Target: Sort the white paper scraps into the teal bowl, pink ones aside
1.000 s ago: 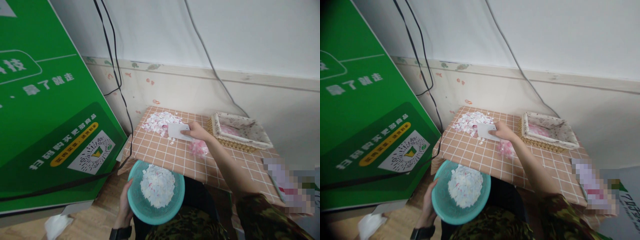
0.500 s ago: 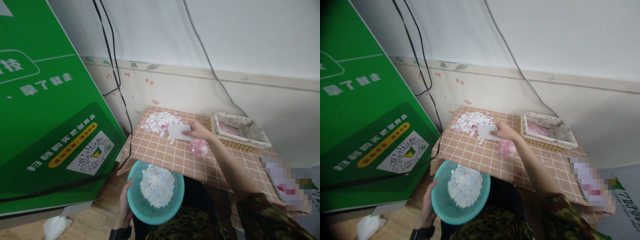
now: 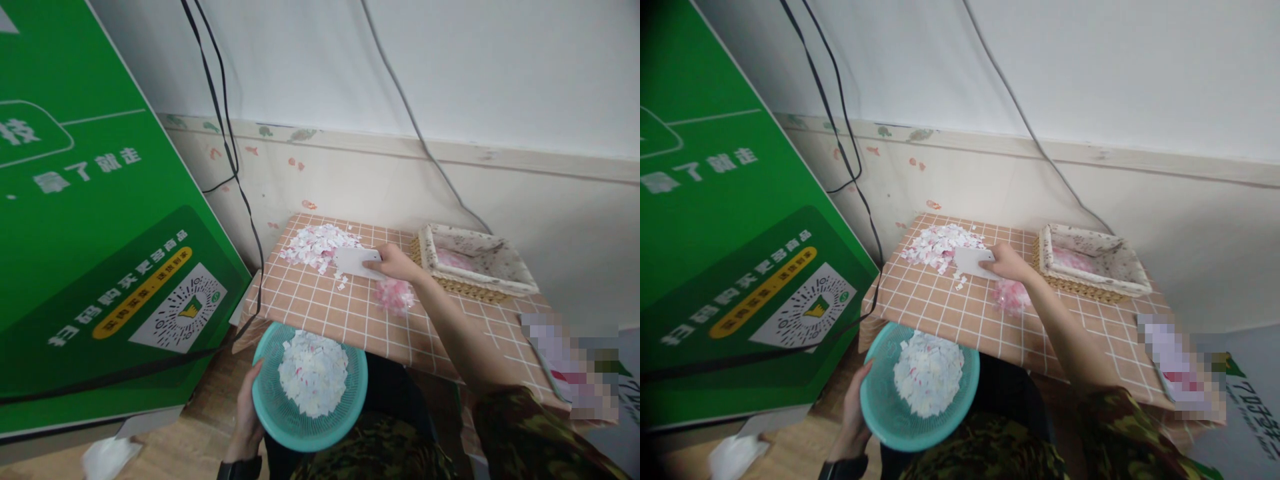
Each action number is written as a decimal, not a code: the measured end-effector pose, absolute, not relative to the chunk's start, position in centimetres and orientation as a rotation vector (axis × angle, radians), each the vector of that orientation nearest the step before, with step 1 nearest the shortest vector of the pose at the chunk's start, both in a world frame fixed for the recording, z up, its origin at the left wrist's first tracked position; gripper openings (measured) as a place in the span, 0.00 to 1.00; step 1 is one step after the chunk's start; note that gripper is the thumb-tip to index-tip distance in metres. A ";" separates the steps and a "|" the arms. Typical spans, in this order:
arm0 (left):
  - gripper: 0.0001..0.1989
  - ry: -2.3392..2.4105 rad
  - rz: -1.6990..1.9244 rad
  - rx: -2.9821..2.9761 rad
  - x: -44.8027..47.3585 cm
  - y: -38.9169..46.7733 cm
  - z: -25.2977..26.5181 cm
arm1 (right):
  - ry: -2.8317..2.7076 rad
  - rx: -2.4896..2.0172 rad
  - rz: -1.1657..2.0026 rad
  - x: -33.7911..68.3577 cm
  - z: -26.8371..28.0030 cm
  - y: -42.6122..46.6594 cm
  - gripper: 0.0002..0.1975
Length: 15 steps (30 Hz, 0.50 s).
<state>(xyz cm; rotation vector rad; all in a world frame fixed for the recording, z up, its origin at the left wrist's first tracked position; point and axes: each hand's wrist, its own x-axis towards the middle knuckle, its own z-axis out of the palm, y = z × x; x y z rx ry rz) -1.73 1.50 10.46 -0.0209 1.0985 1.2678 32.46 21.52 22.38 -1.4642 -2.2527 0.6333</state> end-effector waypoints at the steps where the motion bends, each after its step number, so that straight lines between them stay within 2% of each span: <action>1: 0.11 1.098 1.268 -0.021 -1.7 1.5 10.5 | -2.260 -1.448 0.658 32.4 22.5 21.4 0.09; 15: 0.10 1.149 1.247 -0.028 -1.9 1.4 9.8 | -2.276 -1.461 0.650 32.4 22.2 19.5 0.13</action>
